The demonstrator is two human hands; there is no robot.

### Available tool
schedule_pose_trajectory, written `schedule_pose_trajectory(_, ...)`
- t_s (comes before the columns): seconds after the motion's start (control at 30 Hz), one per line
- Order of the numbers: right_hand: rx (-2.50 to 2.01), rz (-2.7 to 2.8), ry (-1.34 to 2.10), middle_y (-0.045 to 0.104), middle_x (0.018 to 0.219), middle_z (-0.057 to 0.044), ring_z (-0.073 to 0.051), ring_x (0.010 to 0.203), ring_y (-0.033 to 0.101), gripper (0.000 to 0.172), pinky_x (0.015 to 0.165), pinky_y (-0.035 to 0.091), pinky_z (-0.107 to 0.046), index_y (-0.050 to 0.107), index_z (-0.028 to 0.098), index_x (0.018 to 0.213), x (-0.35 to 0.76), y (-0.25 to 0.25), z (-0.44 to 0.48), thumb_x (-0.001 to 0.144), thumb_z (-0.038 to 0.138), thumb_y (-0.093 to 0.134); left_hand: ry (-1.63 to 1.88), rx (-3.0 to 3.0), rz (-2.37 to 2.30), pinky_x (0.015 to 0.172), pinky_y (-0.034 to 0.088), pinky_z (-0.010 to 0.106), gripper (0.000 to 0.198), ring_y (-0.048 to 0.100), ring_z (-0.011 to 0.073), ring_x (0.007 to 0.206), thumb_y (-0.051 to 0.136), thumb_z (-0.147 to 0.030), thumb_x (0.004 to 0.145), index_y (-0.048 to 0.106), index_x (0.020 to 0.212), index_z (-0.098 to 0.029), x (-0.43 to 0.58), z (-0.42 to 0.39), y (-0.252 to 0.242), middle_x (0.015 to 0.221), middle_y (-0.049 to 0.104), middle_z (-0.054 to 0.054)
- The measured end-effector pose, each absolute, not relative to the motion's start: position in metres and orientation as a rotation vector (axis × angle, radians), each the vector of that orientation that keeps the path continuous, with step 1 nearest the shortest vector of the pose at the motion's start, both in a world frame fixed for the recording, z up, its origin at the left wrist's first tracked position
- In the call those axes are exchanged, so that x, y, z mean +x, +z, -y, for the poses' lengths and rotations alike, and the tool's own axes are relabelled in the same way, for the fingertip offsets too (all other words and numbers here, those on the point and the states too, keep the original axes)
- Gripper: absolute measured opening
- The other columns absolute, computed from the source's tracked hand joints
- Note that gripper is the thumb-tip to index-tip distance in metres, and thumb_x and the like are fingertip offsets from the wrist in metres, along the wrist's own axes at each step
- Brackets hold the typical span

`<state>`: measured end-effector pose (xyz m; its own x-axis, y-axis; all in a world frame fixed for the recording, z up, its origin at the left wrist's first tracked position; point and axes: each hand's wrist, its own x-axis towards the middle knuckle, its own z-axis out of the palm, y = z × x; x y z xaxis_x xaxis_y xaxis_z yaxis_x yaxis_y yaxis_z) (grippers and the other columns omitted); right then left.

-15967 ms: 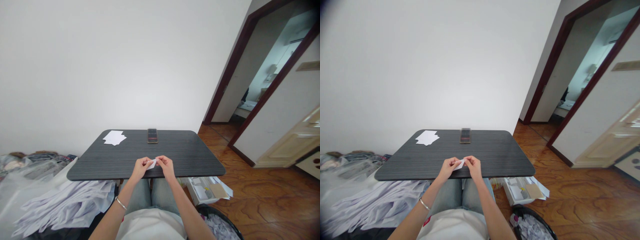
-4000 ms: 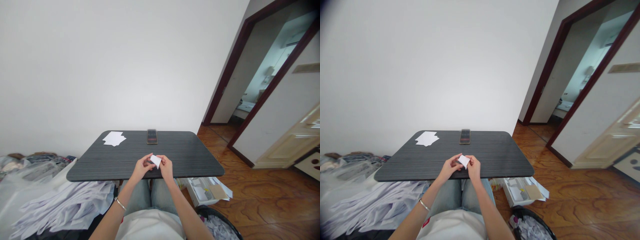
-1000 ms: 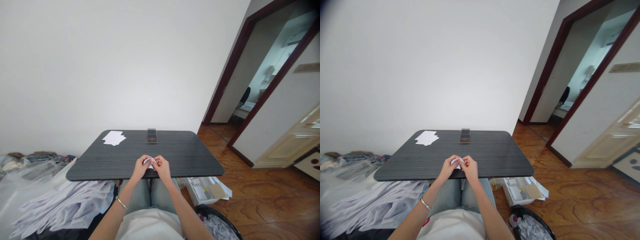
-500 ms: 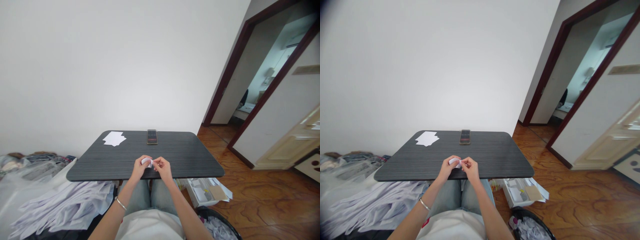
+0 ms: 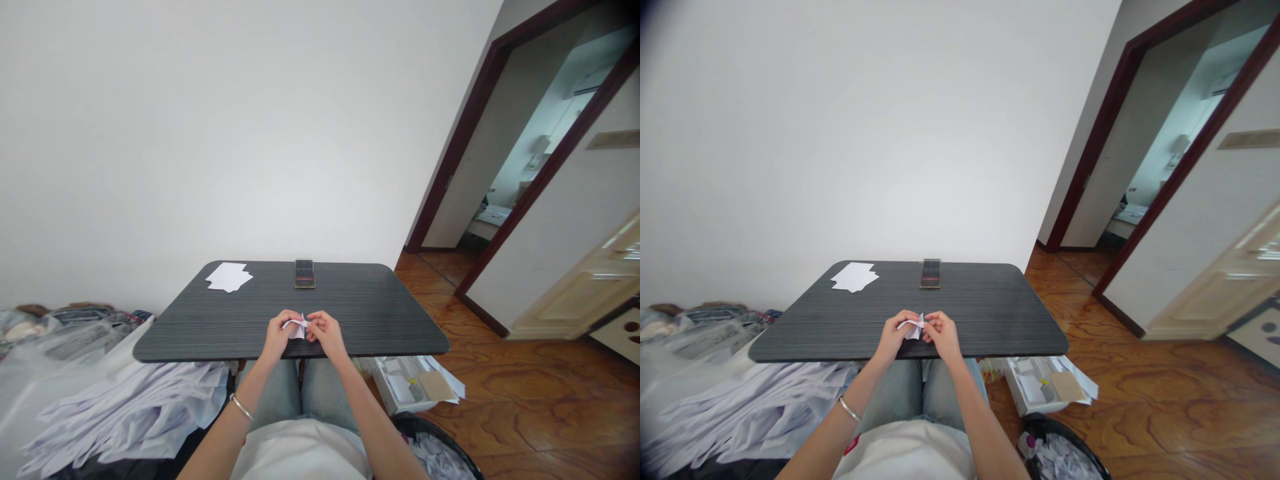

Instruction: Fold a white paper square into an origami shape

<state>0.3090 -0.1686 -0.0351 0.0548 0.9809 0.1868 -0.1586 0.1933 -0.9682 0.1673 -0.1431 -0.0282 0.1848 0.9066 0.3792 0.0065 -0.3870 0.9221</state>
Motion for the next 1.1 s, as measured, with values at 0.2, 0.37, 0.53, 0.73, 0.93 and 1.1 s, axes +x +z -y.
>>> schedule_pose_trajectory(0.2, -1.034, 1.102, 1.009, 0.062, 0.054, -0.001, -0.012, 0.044, 0.057, 0.018, 0.043, 0.046, -0.022, 0.059, 0.015, 0.067, 0.308, -0.039, 0.168, 0.067, 0.032, 0.063, 1.31, 1.634, -0.848, 0.075, 0.044, 0.031, 0.017, 0.056, 0.0218, 0.093, 0.061, -0.02, 0.068, 0.067, 0.083, -0.017, 0.168, 0.143, -0.029, 0.099, 0.06, 0.009)
schedule_pose_trajectory(0.37, -1.07, 1.046, 0.852, 0.061, 0.055, 0.0, -0.013, 0.048, 0.058, 0.019, 0.049, 0.048, -0.024, 0.058, 0.016, 0.069, 0.306, -0.039, 0.173, 0.07, 0.034, 0.062, 1.286, 1.563, -0.781, 0.087, 0.042, 0.036, 0.038, 0.052, 0.0239, 0.104, 0.065, -0.027, 0.068, 0.06, 0.105, -0.018, 0.17, 0.145, -0.026, 0.112, 0.057, 0.01)
schedule_pose_trajectory(0.53, -1.108, 1.139, 0.651, 0.062, 0.058, -0.002, -0.015, 0.052, 0.06, 0.021, 0.052, 0.05, -0.025, 0.061, 0.016, 0.072, 0.303, -0.042, 0.178, 0.074, 0.037, 0.058, 1.287, 1.534, -0.78, 0.092, 0.039, 0.038, 0.032, 0.054, 0.0243, 0.103, 0.063, -0.03, 0.07, 0.064, 0.1, -0.017, 0.17, 0.146, -0.024, 0.11, 0.06, 0.011)
schedule_pose_trajectory(0.73, -1.135, 1.189, 0.58, 0.061, 0.063, -0.002, -0.016, 0.055, 0.061, 0.019, 0.055, 0.051, -0.028, 0.059, 0.018, 0.072, 0.302, -0.044, 0.18, 0.076, 0.036, 0.056, 1.281, 1.575, -0.838, 0.09, 0.04, 0.037, 0.029, 0.055, 0.0235, 0.101, 0.063, -0.029, 0.07, 0.067, 0.096, -0.016, 0.17, 0.148, -0.021, 0.107, 0.062, 0.011)
schedule_pose_trajectory(0.93, -1.106, 1.302, 0.528, 0.061, 0.068, -0.003, -0.016, 0.059, 0.059, 0.017, 0.057, 0.051, -0.028, 0.061, 0.019, 0.073, 0.302, -0.038, 0.185, 0.077, 0.034, 0.054, 1.304, 1.58, -0.885, 0.089, 0.04, 0.036, 0.025, 0.057, 0.0235, 0.097, 0.062, -0.029, 0.07, 0.069, 0.091, -0.017, 0.169, 0.15, -0.017, 0.102, 0.065, 0.01)
schedule_pose_trajectory(1.1, -1.1, 1.385, 0.444, 0.06, 0.066, -0.003, -0.015, 0.058, 0.057, 0.015, 0.057, 0.048, -0.026, 0.061, 0.019, 0.072, 0.301, -0.035, 0.188, 0.078, 0.03, 0.053, 1.35, 1.588, -0.895, 0.088, 0.041, 0.036, 0.021, 0.059, 0.0235, 0.094, 0.063, -0.029, 0.07, 0.071, 0.085, -0.016, 0.169, 0.15, -0.017, 0.097, 0.067, 0.01)
